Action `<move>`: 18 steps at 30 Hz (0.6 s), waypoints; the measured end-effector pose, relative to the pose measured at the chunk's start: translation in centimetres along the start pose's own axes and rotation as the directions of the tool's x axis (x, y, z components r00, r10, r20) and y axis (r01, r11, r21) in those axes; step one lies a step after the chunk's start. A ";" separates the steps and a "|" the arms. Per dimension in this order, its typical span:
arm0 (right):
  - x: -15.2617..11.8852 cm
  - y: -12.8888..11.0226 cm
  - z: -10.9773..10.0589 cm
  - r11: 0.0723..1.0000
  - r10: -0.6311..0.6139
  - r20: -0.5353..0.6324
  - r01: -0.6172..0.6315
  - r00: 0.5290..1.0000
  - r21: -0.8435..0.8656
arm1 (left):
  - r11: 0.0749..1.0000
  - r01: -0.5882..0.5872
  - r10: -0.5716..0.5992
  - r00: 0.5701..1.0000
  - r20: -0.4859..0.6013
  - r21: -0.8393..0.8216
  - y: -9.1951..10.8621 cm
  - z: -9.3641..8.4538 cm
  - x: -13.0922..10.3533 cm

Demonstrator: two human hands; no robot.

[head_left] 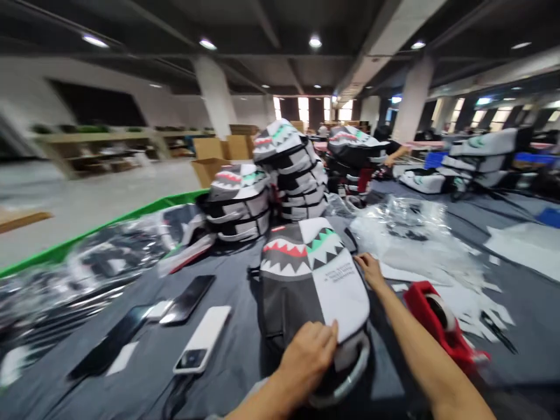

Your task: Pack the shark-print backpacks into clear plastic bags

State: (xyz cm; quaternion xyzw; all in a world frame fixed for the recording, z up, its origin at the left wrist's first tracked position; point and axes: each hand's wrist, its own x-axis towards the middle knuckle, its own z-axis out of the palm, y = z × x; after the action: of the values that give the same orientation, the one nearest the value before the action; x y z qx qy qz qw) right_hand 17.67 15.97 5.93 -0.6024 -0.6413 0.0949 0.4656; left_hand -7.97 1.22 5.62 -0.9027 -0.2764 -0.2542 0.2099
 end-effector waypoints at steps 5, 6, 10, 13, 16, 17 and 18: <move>-7.9 1.8 -1.1 0.986 0.163 -0.034 -0.164 0.986 -0.036 | 0.959 0.000 -0.073 0.967 -0.246 -0.284 0.1 -0.1 -0.4; -10.7 1.6 -1.3 0.989 0.148 -0.008 -0.148 0.989 -0.021 | 0.954 0.007 -0.078 0.971 -0.227 -0.299 0.6 0.1 -1.0; -19.5 0.2 -0.6 0.993 0.062 0.172 -0.077 0.983 0.084 | 0.970 0.114 -0.097 0.991 0.089 -0.214 3.0 2.1 -1.6; -21.2 -0.2 1.4 0.988 0.115 0.189 -0.131 0.975 0.079 | 0.949 0.234 -0.134 0.906 0.401 -0.213 3.9 3.6 0.4; -20.8 0.3 2.5 0.976 0.140 0.156 -0.163 0.978 0.144 | 0.886 0.357 -0.158 0.833 0.530 -0.297 3.1 3.0 1.8; -20.8 0.5 2.5 0.964 0.149 0.161 -0.180 0.976 0.195 | 0.841 0.401 -0.179 0.839 0.514 -0.362 2.5 2.4 1.7; -21.0 0.8 2.3 0.942 0.173 0.184 -0.217 0.967 0.256 | 0.780 0.449 -0.221 0.850 0.479 -0.435 1.6 1.6 1.3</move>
State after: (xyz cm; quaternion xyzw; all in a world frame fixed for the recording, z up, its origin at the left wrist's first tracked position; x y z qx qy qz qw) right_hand 13.23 -0.83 -6.04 -0.5834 -0.5940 0.2763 0.4800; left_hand -5.50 1.30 4.77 -0.8914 -0.3914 -0.1636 -0.1597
